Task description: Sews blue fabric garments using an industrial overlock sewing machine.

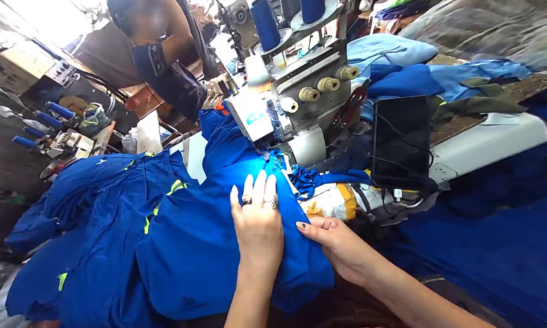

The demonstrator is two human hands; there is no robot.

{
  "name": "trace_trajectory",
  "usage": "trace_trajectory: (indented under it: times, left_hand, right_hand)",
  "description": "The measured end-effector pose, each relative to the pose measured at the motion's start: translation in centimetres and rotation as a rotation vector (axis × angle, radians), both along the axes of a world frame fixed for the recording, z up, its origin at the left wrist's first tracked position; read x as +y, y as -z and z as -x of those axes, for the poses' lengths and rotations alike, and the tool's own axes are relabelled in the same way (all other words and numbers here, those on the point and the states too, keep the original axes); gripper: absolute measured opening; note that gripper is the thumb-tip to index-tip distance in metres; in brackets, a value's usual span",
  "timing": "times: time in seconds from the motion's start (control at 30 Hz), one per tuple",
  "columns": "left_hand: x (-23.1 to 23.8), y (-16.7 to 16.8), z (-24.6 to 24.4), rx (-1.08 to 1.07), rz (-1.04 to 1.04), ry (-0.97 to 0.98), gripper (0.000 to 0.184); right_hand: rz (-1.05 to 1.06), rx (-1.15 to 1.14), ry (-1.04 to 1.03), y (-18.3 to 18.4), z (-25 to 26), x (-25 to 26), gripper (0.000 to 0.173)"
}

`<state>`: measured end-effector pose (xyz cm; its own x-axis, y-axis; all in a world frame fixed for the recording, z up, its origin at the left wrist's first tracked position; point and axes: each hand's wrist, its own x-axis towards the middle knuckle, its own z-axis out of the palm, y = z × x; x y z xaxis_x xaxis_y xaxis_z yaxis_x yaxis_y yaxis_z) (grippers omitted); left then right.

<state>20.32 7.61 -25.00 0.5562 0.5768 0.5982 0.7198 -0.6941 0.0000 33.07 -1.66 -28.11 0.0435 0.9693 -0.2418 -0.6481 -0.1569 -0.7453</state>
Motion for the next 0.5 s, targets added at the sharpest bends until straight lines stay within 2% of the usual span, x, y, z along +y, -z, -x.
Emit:
trace_trajectory:
  times: [0.27,0.5]
  left_hand:
    - [3.1,0.3,-0.5,0.068,0.000,-0.108,0.033]
    - [4.9,-0.5,0.0,0.000,0.124,-0.045,0.034]
  right_hand:
    - [0.018,0.007,-0.015,0.0,-0.5,1.8,0.022]
    - [0.017,-0.023,-0.019,0.1,-0.3,3.2,0.022]
